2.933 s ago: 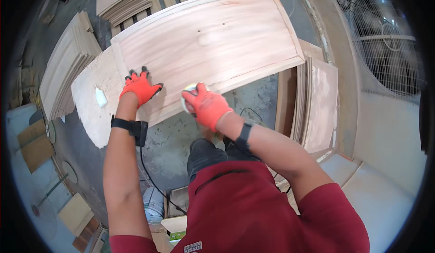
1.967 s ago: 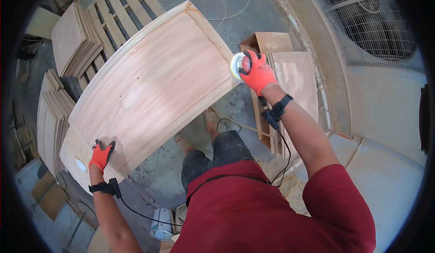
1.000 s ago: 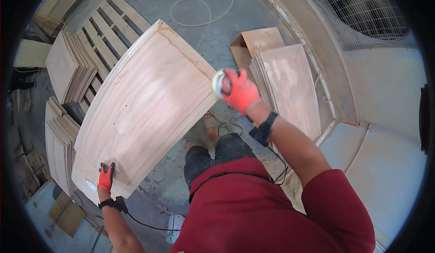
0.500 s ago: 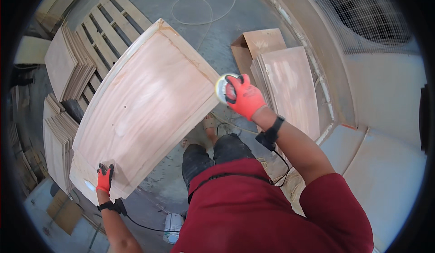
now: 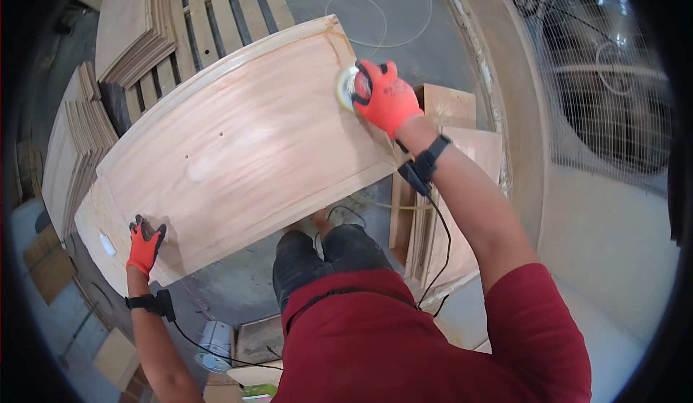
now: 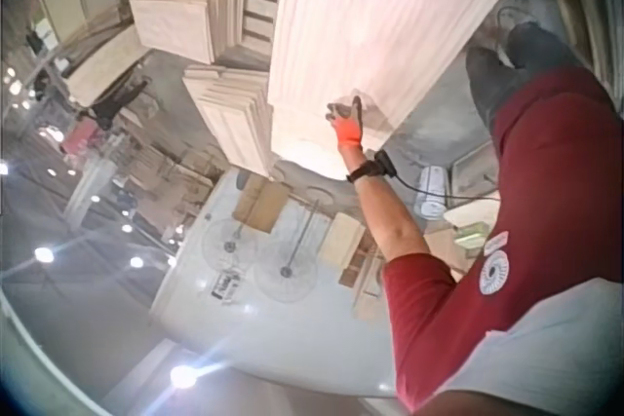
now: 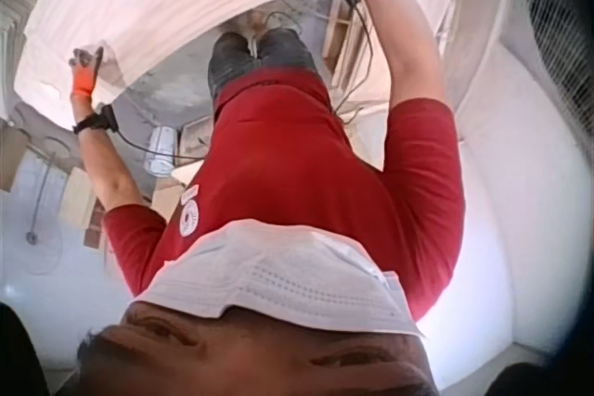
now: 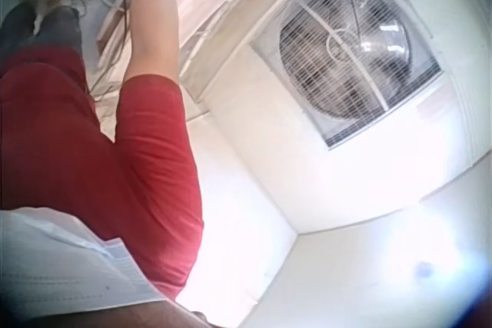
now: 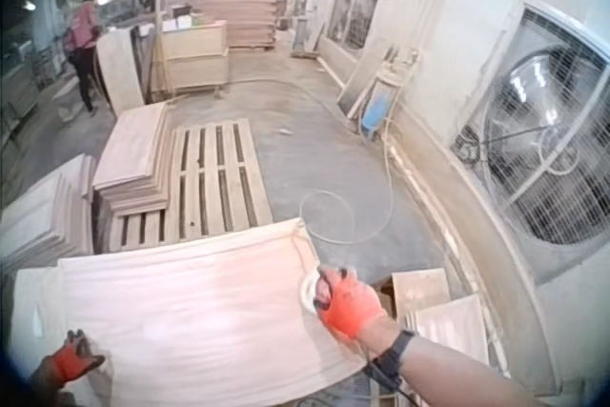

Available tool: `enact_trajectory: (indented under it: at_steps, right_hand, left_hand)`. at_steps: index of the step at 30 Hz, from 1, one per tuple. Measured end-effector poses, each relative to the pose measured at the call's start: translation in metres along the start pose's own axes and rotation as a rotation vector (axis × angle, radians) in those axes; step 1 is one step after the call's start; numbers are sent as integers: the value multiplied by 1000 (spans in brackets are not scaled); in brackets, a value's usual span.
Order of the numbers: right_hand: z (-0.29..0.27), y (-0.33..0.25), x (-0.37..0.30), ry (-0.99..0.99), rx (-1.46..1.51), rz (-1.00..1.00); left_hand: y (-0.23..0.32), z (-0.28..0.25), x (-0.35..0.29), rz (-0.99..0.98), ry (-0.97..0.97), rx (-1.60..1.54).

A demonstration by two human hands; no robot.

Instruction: The person applies a white substance from a bottle onto a large wooden board and then smooths it using an orbital sander. The person moves the sander across the surface of the board, occasionally reapplying the substance to specific areas.

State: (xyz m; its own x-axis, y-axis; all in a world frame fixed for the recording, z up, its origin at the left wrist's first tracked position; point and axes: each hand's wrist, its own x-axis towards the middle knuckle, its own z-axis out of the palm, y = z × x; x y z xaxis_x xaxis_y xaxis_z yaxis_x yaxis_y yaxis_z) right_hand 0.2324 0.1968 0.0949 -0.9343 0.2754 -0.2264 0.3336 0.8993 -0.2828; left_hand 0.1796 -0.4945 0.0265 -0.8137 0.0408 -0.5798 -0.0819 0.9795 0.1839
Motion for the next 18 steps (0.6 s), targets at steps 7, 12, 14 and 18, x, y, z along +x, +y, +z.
enact_trajectory:
  at_steps: [7, 12, 14, 18]
  right_hand:
    - [-22, -47, 100, -6, -8, 73]
    - [-11, -38, 67, 22, -10, 22]
    - [-1, -22, 24, 45, -12, 27]
    - [23, 4, -69, 33, 26, 43]
  left_hand:
    - [30, -13, -7, -129, -71, 9]
    - [31, -15, -10, -152, -85, 5]
    - [50, -18, -15, -168, -65, 18]
    - [61, -19, -19, -213, -57, 120]
